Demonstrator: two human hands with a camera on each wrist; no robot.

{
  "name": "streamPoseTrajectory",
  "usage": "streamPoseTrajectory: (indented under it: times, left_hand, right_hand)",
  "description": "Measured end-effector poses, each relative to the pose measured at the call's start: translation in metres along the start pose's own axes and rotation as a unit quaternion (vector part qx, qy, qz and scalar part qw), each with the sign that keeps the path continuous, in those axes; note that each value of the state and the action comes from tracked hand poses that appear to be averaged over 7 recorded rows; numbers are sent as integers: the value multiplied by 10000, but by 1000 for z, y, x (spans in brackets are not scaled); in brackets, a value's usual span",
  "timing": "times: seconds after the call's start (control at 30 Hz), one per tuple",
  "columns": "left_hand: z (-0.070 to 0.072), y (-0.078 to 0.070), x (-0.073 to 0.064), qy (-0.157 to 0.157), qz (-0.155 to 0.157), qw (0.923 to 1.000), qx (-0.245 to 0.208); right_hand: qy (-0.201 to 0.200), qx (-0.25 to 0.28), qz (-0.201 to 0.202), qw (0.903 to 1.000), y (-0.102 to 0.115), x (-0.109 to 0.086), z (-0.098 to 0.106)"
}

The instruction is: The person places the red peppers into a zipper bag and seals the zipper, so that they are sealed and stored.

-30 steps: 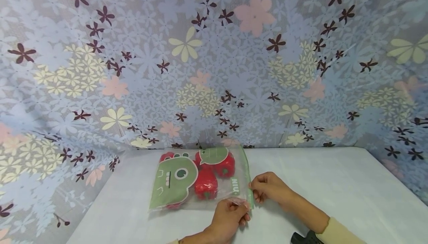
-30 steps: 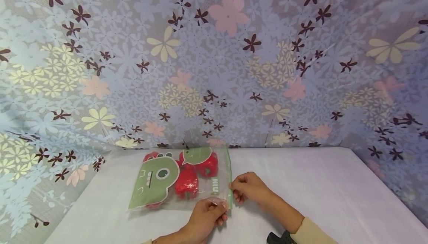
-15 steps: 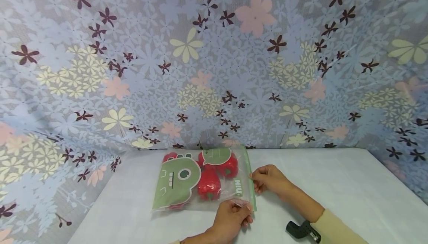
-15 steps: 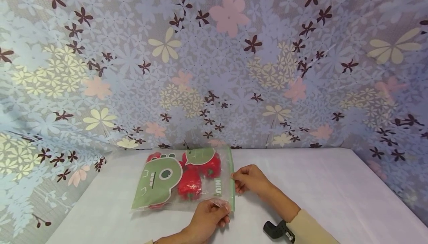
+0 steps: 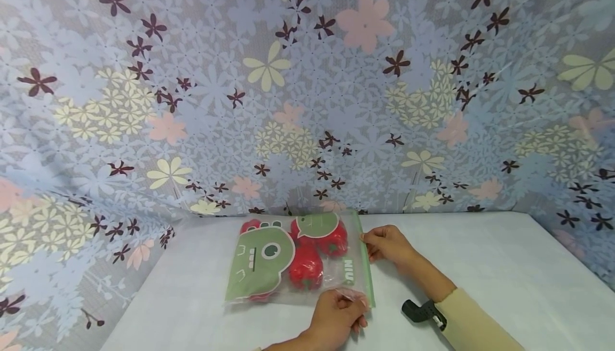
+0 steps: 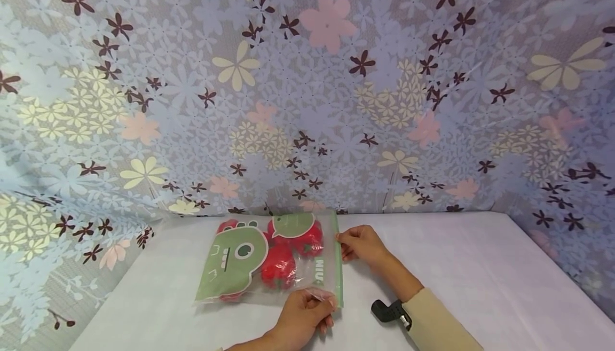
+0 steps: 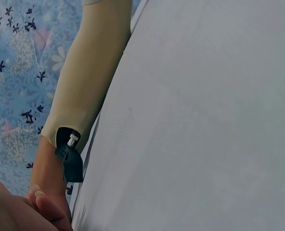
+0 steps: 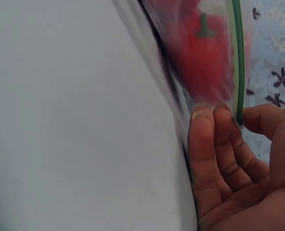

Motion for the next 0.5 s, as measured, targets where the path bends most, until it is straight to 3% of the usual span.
streamPoseTrajectory:
  times: [0.23, 0.5]
  left_hand:
    - [-1, 2, 0, -16, 134, 9999, 85]
    - [-5, 1, -1, 214, 259, 9994, 45]
  right_hand:
    - [-251, -131, 75, 9996, -2, 10, 9]
    - [-622, -276, 198, 9975, 1, 15, 20]
Point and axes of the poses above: each hand's wrist, its own x-axis towards the middle knuckle, its own z-axis out of the back of the hand, y = z × x, the point moved 6 cm from there along x, towards the middle knuckle, and after that the axes turned 12 degrees about y, right-handed, at the moved point
